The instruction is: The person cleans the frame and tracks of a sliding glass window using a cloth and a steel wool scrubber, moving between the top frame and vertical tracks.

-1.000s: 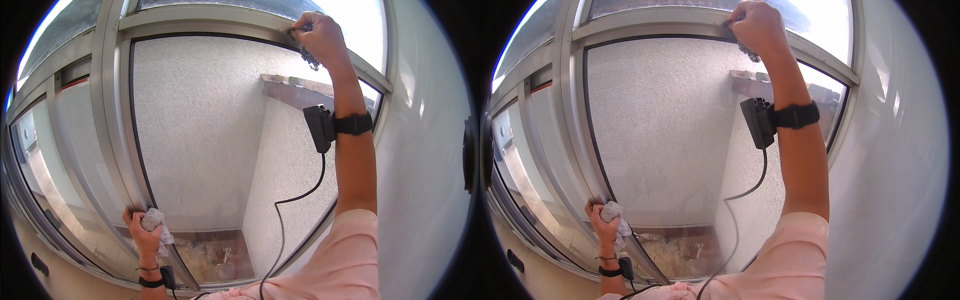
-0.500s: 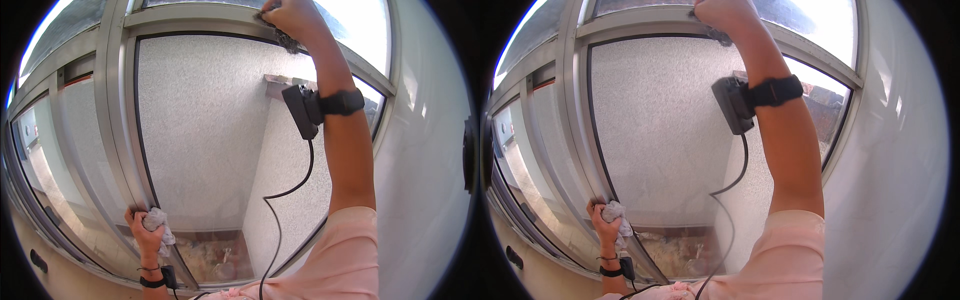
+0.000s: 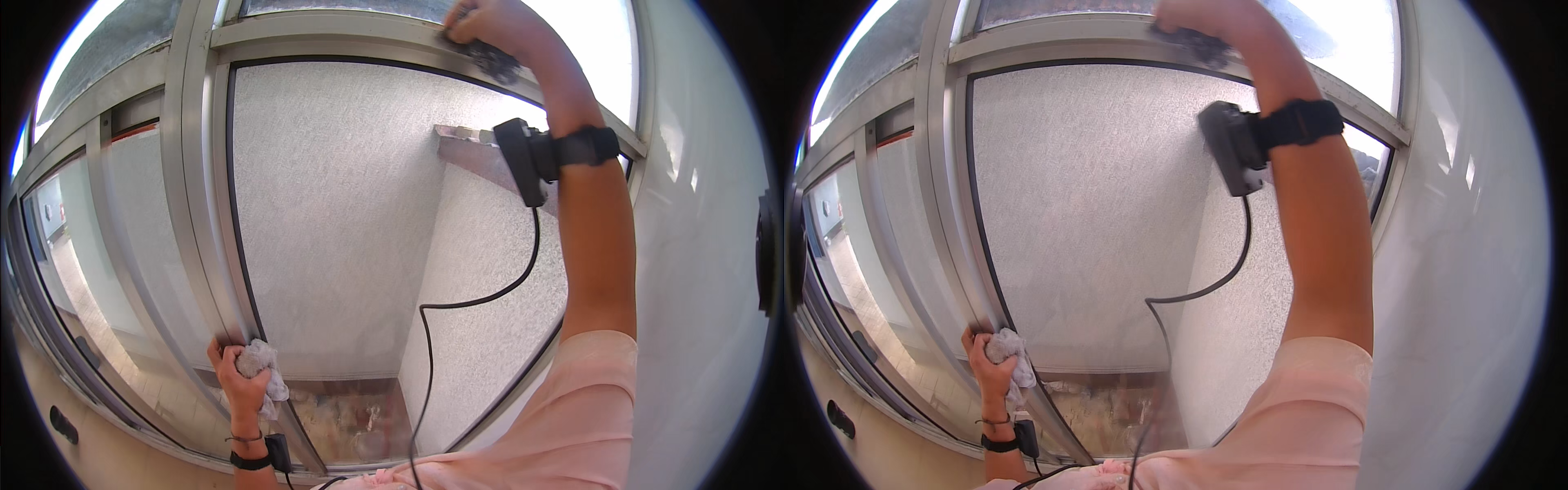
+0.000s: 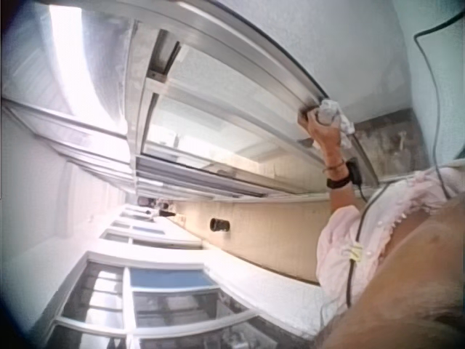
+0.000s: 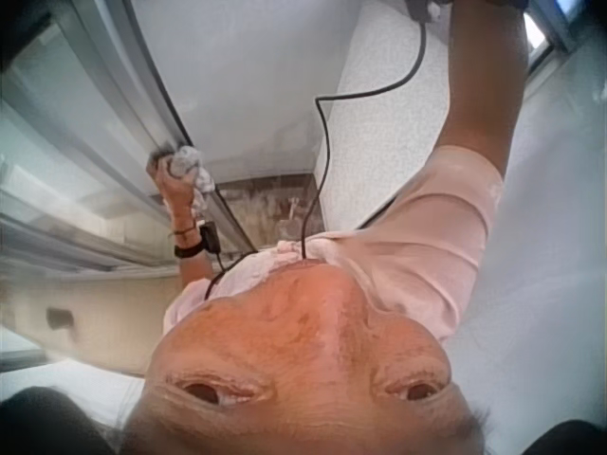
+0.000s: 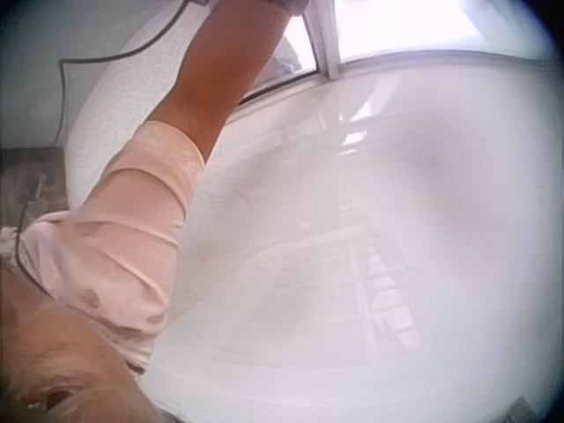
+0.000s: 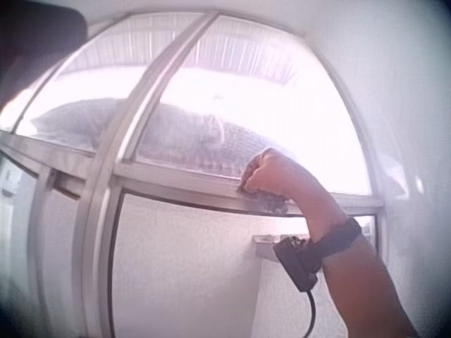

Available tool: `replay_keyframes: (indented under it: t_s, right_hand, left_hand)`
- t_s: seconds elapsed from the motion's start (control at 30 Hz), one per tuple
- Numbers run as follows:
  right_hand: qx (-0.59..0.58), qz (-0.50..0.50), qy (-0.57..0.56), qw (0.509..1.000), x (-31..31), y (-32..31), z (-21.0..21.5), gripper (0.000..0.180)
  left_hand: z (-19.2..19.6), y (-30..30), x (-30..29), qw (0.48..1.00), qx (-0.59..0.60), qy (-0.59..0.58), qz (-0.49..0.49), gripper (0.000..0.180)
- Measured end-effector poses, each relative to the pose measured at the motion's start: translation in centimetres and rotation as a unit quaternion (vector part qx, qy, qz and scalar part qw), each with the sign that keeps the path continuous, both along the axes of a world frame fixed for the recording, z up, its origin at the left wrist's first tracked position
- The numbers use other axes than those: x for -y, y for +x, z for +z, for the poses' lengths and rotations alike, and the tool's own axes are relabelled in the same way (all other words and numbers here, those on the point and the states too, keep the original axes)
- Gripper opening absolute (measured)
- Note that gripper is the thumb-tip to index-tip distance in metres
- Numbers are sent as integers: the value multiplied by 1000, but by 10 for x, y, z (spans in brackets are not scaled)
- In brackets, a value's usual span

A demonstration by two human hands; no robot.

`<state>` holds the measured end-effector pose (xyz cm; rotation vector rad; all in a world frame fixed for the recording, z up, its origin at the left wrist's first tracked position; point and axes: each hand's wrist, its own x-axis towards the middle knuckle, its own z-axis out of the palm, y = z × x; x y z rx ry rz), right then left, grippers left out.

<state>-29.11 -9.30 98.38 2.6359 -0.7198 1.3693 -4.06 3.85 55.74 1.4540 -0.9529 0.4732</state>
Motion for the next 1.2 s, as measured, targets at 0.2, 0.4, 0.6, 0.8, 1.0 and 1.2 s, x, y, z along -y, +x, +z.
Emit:
replay_keyframes:
  t_s: [0.2,0.4,0.6,0.8,1.0,1.2]
  right_hand:
    - [-16,-14,1,1000,-7,1,3,19]
    - [-23,-12,-15,1000,3,-6,3,18]
    - [-12,-16,40,999,-3,14,10,19]
    - [-4,-52,-34,998,3,-1,4,17]
    - [16,74,-18,997,4,36,3,13]
    - [10,-58,-181,982,48,-12,-2,22]
  left_hand:
    - [-1,-3,5,1000,15,-13,14,32]
    - [-2,2,2,1000,9,-7,2,32]
    - [-1,-4,7,1000,-14,-13,6,32]
    - [-3,-1,1,1000,-28,-1,5,32]
    - [0,-4,6,1000,-13,-10,1,31]
    - [-2,0,2,1000,3,-9,6,31]
